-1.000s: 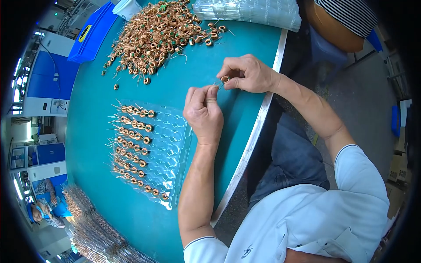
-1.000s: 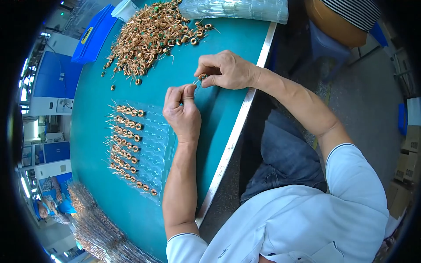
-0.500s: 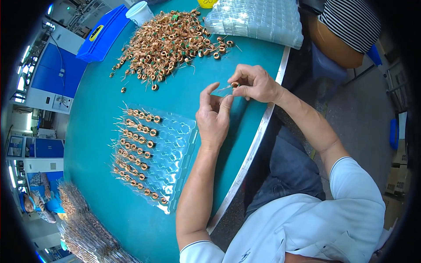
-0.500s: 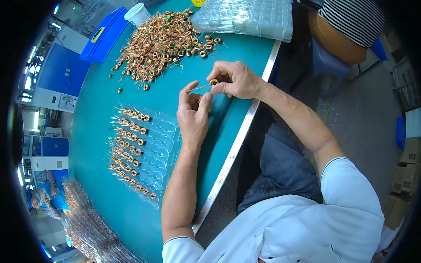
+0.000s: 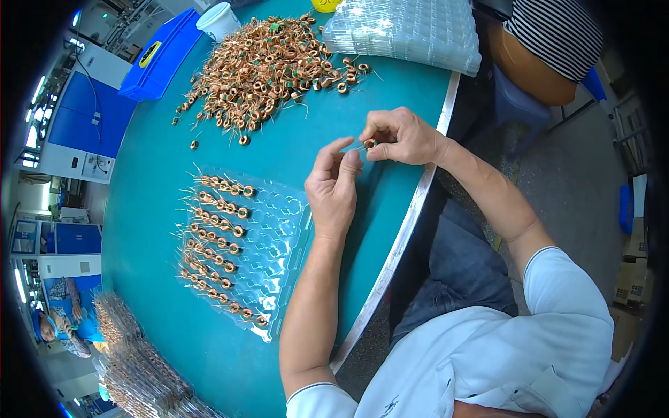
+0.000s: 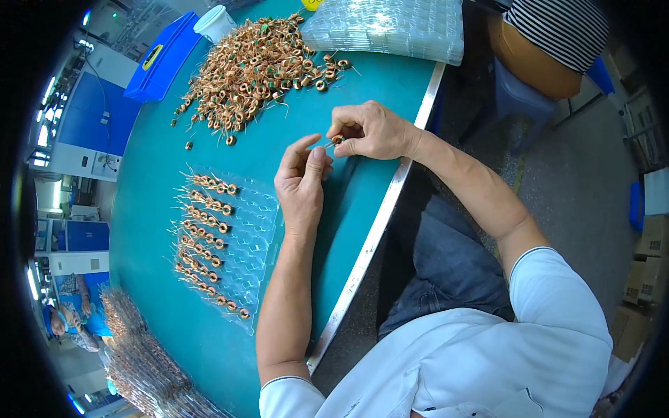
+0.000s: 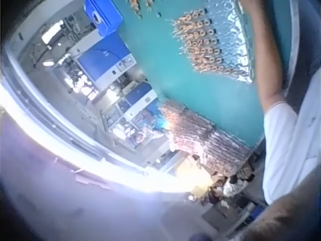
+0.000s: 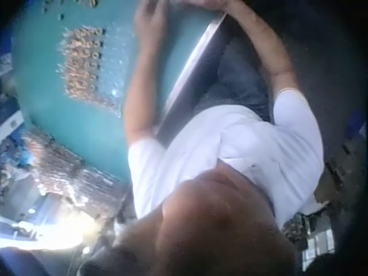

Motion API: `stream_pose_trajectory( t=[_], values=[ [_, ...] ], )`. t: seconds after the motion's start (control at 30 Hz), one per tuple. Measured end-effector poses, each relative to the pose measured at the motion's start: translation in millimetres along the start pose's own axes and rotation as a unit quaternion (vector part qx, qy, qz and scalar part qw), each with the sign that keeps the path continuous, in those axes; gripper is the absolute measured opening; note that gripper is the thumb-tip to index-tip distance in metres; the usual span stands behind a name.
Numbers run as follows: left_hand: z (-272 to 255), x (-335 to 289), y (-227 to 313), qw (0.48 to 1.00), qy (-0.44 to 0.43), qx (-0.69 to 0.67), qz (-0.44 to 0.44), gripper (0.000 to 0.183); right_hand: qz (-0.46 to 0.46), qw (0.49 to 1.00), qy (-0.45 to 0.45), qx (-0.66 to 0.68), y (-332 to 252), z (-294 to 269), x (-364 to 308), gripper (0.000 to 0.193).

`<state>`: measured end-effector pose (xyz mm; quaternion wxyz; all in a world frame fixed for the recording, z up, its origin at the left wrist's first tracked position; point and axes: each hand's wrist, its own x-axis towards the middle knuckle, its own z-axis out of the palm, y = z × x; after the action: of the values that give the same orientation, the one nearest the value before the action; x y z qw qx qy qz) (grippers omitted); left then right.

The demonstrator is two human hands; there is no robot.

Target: Assembling small copper coils into a plastic tray on an electronics workshop bench.

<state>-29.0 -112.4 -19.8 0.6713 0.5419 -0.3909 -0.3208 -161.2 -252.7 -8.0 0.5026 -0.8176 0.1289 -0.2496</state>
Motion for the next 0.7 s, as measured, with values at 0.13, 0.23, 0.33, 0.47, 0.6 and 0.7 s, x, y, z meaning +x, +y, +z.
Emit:
stream_pose_trajectory(
  t=[0.13, 0.23, 0.33, 0.47, 0.6, 0.7],
  values=[
    [-3, 3, -8, 0.993, 0.000, 0.114, 0.028, 0.008, -0.016, 0.998, -0.039, -0.043, -5, -1, 0, 0.020],
    [-6, 3, -7, 0.988, -0.018, 0.150, 0.021, 0.008, -0.042, 0.998, -0.031, -0.046, -2, -1, -3, 0.020],
    [-9, 3, -6, 0.988, -0.037, 0.148, 0.007, 0.008, -0.072, 0.997, -0.019, -0.037, -2, 0, -3, 0.020],
    [-9, 1, 0, 0.994, -0.051, 0.083, -0.057, 0.010, -0.085, 0.996, -0.020, -0.012, -2, -1, -4, 0.020],
    [-15, 0, 0, 0.997, -0.064, -0.008, -0.047, 0.012, -0.104, 0.994, -0.010, 0.014, -2, 4, -6, 0.019],
    [-17, -2, -1, 0.997, -0.039, -0.060, -0.039, 0.017, -0.119, 0.993, -0.003, 0.008, -4, 6, -4, 0.016]
  ],
)
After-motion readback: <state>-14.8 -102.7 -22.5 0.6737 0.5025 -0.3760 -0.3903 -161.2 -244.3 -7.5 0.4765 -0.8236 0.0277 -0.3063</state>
